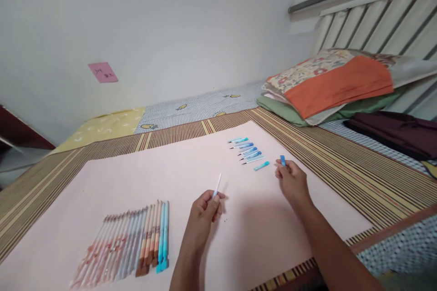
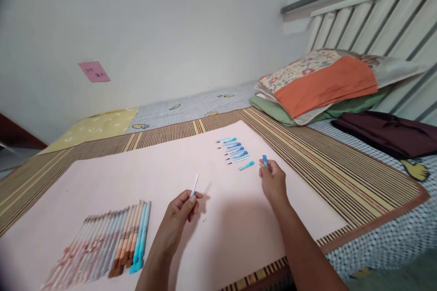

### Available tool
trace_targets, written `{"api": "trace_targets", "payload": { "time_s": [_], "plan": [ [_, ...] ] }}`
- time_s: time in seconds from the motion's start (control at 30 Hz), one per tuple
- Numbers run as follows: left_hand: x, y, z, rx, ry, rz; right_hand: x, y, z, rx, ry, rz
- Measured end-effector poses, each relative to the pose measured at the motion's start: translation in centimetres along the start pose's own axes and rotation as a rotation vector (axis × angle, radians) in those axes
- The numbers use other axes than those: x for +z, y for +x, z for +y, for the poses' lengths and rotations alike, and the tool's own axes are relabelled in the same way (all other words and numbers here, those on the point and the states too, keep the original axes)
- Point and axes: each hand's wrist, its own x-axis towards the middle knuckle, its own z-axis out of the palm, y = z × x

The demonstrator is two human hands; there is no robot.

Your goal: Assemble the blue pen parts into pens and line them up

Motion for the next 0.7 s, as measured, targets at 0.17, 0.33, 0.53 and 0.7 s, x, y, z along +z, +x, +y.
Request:
{"api": "trace_targets", "payload": {
  "time_s": [0.17, 0.33, 0.53, 0.7],
  "plan": [
    [-0.2, 0.2, 0.0, -0.006, 0.003, 0.026, 0.3, 1.8, -2.8, -0.142, -0.371, -0.135],
    [-0.1, 0.2, 0.0, -0.003, 0.005, 0.038, 2.7, 4.0, -2.6, -0.306, -0.69, -0.335],
    [0.0, 0.1, 0.2, -0.016, 0.01, 0.049, 3.8, 4.3, -1.2, -0.331, -0.764, -0.358],
    [0.2, 0.1, 0.6, -0.02, 0.0, 0.053, 3.8, 4.4, -0.7, -0.354, -0.786, -0.345]
  ]
}}
